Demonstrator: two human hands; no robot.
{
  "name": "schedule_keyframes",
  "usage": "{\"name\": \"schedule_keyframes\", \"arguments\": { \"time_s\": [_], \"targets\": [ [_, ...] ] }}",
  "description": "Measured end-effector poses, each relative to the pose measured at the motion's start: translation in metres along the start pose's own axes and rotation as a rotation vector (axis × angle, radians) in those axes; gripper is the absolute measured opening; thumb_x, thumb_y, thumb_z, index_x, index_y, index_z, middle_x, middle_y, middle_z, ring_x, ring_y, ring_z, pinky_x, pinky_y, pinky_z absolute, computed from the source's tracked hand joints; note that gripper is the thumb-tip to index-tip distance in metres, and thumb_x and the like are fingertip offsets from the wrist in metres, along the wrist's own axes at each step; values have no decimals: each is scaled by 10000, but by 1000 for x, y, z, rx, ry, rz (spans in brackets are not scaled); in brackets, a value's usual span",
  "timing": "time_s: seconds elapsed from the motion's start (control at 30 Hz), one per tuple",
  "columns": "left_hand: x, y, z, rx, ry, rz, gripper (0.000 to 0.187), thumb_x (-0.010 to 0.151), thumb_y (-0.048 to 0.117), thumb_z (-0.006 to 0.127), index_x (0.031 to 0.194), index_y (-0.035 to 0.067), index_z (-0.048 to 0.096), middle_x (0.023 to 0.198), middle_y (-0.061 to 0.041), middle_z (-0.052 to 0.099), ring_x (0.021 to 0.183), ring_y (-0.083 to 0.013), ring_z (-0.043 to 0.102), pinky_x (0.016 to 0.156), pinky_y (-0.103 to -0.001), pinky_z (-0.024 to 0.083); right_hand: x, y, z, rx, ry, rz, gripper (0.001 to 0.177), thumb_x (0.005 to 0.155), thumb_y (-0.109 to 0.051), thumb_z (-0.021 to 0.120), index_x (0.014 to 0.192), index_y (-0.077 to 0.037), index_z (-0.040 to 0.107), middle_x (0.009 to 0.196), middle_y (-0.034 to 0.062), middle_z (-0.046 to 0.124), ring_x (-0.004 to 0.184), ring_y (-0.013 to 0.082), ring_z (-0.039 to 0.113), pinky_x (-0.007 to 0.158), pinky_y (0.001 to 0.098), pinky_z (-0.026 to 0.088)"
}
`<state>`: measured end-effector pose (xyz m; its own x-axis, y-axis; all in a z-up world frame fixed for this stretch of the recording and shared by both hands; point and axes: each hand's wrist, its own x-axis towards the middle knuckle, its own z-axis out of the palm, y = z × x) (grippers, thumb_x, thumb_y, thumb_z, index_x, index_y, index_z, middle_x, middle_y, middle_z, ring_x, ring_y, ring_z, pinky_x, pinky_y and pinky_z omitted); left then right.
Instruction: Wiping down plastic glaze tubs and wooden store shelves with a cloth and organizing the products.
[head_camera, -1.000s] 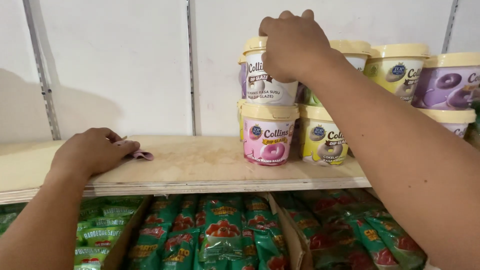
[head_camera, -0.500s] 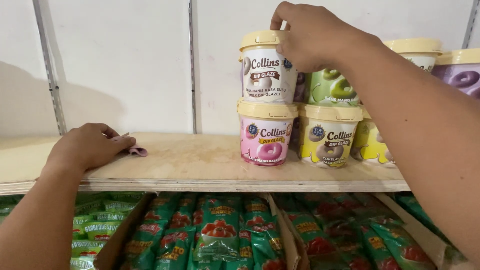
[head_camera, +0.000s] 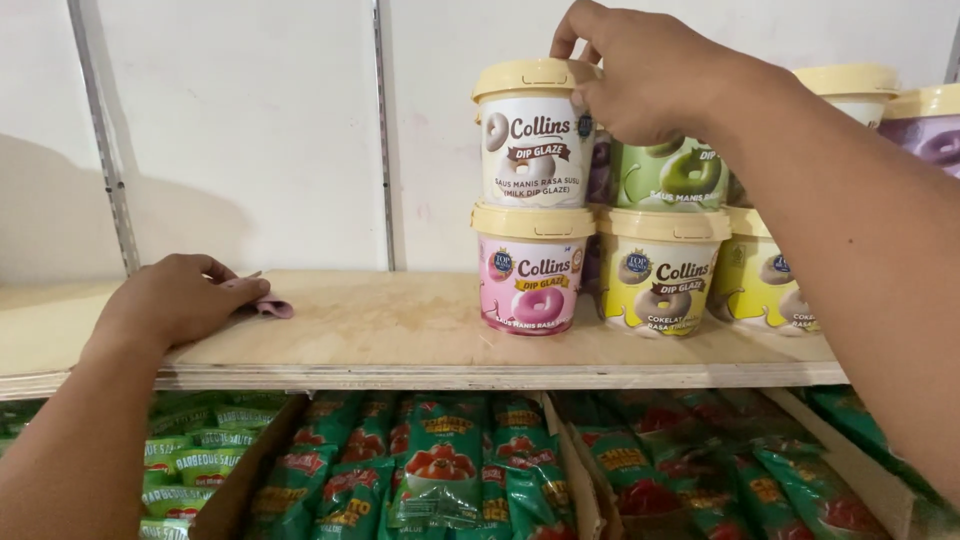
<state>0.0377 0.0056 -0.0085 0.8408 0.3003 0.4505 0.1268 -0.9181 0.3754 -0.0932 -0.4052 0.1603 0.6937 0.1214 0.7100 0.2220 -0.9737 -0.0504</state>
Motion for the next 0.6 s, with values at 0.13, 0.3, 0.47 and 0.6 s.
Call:
{"name": "schedule_keyframes", "arguments": {
  "time_s": [0.13, 0.3, 0.47, 0.6],
  "targets": [
    [-1, -1, -1, -19, 3, 7, 657, 808, 678, 710, 1192, 155, 812, 1159, -154, 799, 1110, -358, 738, 987, -475, 567, 10, 14, 3, -46, 21, -74, 392, 961, -123, 667, 1336, -142, 554, 1225, 91, 676, 1047, 276, 671, 813, 433, 554],
    [0, -1, -1, -35, 3, -1, 657, 803, 670, 725, 1179, 137, 806, 1130, -163, 802, 1085, -366, 742, 979, -469, 568, -4, 1, -2, 67, -26, 33, 359, 977, -108, 606, 1326, -159, 538, 1213, 64, 666, 995, 257, 692, 723, 446, 585],
    [-2, 0, -2, -24, -1, 0, 656, 808, 681, 709, 1169, 142, 813, 1126, -153, 809, 1095, -354, 745, 984, -467, 568, -4, 1, -4, 28, -39, 40, 388, 987, -85, 578, 1359, -171, 506, 1225, 71, 668, 978, 268, 710, 727, 452, 586],
    [0, -2, -2, -34, 15, 18, 657, 806, 681, 709, 1169, 144, 814, 1135, -158, 801, 1108, -358, 733, 989, -468, 560, 20, 29, 9, -196, 6, -127, 444, 956, -82, 644, 1367, -132, 482, 1218, 135, 682, 1022, 343, 675, 815, 477, 542]
  ]
}}
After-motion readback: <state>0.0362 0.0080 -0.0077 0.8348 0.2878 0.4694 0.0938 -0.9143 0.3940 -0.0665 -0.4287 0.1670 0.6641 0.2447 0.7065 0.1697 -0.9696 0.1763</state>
